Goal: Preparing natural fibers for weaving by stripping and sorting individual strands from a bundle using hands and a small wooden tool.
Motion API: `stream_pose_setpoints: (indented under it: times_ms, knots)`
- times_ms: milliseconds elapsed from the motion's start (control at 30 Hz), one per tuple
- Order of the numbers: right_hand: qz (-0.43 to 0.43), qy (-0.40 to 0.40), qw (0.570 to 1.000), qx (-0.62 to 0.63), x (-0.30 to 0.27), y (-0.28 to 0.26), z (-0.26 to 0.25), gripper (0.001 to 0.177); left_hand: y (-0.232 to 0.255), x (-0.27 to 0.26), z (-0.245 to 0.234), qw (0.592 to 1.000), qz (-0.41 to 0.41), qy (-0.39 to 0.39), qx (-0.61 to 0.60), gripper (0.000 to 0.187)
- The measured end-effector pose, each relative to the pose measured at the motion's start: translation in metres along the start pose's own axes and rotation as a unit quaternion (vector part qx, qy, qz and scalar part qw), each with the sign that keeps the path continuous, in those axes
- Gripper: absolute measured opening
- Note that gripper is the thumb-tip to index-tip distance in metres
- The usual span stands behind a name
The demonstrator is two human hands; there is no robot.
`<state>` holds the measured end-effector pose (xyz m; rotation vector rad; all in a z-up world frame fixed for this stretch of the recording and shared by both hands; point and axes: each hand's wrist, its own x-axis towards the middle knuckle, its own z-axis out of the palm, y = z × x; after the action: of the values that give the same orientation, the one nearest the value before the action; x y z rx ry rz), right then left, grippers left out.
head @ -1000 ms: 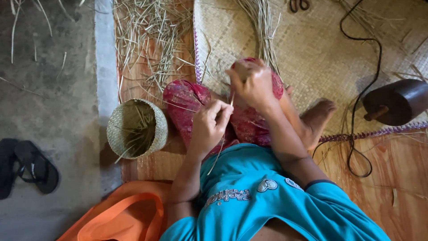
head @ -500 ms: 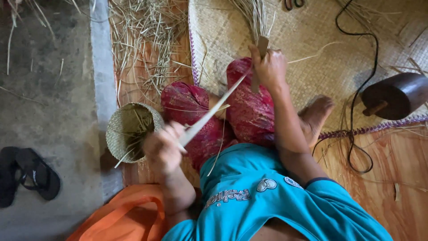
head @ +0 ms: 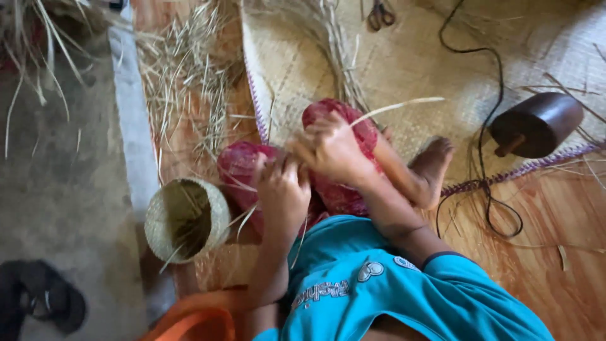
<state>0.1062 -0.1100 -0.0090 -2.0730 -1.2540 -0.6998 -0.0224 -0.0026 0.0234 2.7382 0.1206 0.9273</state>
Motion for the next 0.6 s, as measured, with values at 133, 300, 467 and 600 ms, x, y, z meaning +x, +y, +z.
stream_pose_setpoints:
  times_ms: [133,300,467,600]
  knots:
    - [-0.038,0.010,0.999,0.013,0.002,-0.008,-0.007,0.048,-0.013,-0.012,0.020,0.998,-0.029,-0.045,-0.043,0.013]
    - [-0.044,0.009,0.999,0.017,0.006,-0.011,-0.003,0.046,-0.020,-0.019,0.030,0.998,-0.004,-0.039,-0.043,0.011]
    - [-0.019,0.005,0.998,0.057,0.006,-0.005,-0.003,0.041,-0.019,-0.015,0.011,0.986,0.068,-0.045,-0.147,0.016]
    - [0.017,0.011,0.998,0.057,-0.008,0.020,0.023,0.033,-0.001,-0.011,-0.013,0.961,0.096,-0.061,-0.252,0.015]
